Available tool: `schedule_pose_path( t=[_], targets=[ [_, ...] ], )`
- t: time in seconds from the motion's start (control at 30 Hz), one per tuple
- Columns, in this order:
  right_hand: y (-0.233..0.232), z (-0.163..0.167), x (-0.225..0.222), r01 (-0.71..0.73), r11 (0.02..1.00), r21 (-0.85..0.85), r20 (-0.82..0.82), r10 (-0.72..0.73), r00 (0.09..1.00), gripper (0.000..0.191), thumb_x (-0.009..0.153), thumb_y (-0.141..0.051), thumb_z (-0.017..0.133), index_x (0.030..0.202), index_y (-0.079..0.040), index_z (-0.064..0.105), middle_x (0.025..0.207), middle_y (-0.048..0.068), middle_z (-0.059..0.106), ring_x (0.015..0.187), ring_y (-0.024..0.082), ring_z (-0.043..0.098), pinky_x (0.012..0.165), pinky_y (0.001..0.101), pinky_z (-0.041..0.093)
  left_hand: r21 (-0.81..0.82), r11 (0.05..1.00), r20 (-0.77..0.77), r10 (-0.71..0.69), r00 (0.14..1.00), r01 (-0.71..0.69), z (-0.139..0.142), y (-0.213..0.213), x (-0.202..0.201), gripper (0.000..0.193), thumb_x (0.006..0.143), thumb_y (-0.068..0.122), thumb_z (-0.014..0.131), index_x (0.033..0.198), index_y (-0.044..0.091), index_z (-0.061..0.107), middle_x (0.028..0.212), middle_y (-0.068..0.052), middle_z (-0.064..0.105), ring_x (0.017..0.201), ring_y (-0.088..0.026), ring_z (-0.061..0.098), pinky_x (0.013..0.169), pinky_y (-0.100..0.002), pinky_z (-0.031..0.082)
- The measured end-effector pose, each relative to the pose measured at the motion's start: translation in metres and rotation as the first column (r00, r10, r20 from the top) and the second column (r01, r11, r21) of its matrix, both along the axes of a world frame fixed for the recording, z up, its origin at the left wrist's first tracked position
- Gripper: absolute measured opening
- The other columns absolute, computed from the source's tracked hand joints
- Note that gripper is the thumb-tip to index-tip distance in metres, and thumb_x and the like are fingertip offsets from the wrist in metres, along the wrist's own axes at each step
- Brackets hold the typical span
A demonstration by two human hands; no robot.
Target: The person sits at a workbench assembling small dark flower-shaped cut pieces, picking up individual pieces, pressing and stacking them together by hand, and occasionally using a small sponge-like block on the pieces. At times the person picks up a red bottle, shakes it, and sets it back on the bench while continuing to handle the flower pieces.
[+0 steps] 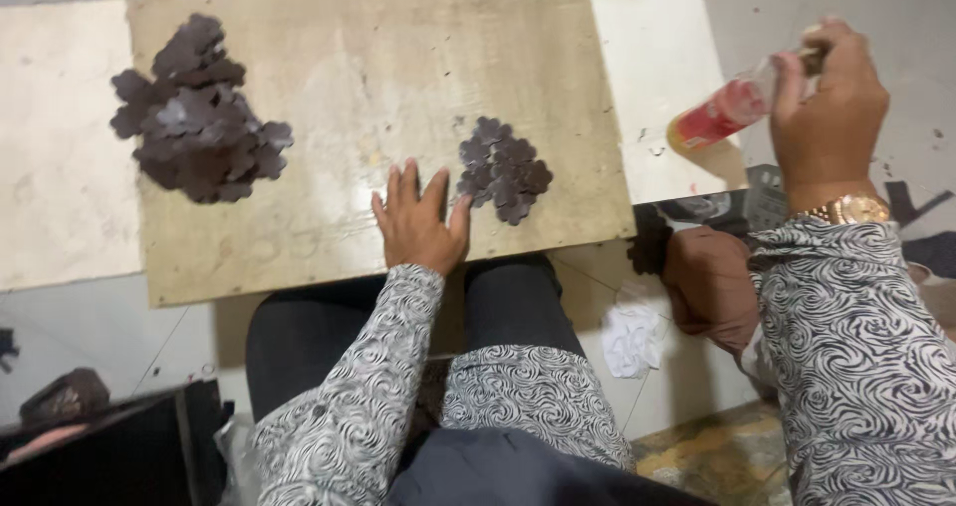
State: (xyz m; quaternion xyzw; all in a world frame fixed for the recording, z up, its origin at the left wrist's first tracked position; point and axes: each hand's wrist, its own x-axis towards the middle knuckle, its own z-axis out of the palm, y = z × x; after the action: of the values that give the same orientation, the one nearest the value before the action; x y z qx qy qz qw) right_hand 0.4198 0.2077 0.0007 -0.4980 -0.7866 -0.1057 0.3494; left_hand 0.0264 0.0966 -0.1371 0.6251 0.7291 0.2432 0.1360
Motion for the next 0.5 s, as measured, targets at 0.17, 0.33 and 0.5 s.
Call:
schedule_pose_path(
  t=[0.17,0.33,0.5],
  targets=[
    [-0.002,0.003,-0.014,0.062,0.977,0.205,0.284,-0.120,0.951,0.022,0.109,0.000,0.073,0.126,0.006,0.061,0.127,0.021,0.065,0.114,0.037,0.070,0.099,0.0400,0.059,0.049,0.999,-0.035,0.014,0.999,-0.013,-0.001,-0.002,0.006,0.042,0.094,0.041,0.065,0.132,0.023,0.066,0.155,-0.023,0.042,0.149,-0.041,0.029,0.119,-0.067,0.015],
    [-0.002,-0.002,-0.016,-0.022,0.976,0.216,0.230,-0.029,0.973,0.029,0.101,0.008,0.065,0.129,0.011,0.058,0.132,0.028,0.060,0.116,0.041,0.067,0.099,0.0404,0.058,0.122,0.990,-0.082,-0.056,0.995,0.066,-0.006,-0.001,0.009,0.041,0.097,0.035,0.063,0.137,0.025,0.066,0.153,-0.018,0.046,0.147,-0.036,0.034,0.118,-0.069,0.017],
    [-0.001,-0.018,0.003,-0.013,0.998,0.064,-0.017,0.015,1.000,0.021,0.110,0.007,0.059,0.130,0.012,0.058,0.126,0.023,0.065,0.105,0.032,0.068,0.094,0.0378,0.058,0.104,0.991,-0.099,-0.075,0.992,0.085,-0.009,0.002,0.010,0.039,0.097,0.039,0.064,0.133,0.026,0.067,0.152,-0.015,0.049,0.146,-0.034,0.037,0.118,-0.069,0.018]
  ],
)
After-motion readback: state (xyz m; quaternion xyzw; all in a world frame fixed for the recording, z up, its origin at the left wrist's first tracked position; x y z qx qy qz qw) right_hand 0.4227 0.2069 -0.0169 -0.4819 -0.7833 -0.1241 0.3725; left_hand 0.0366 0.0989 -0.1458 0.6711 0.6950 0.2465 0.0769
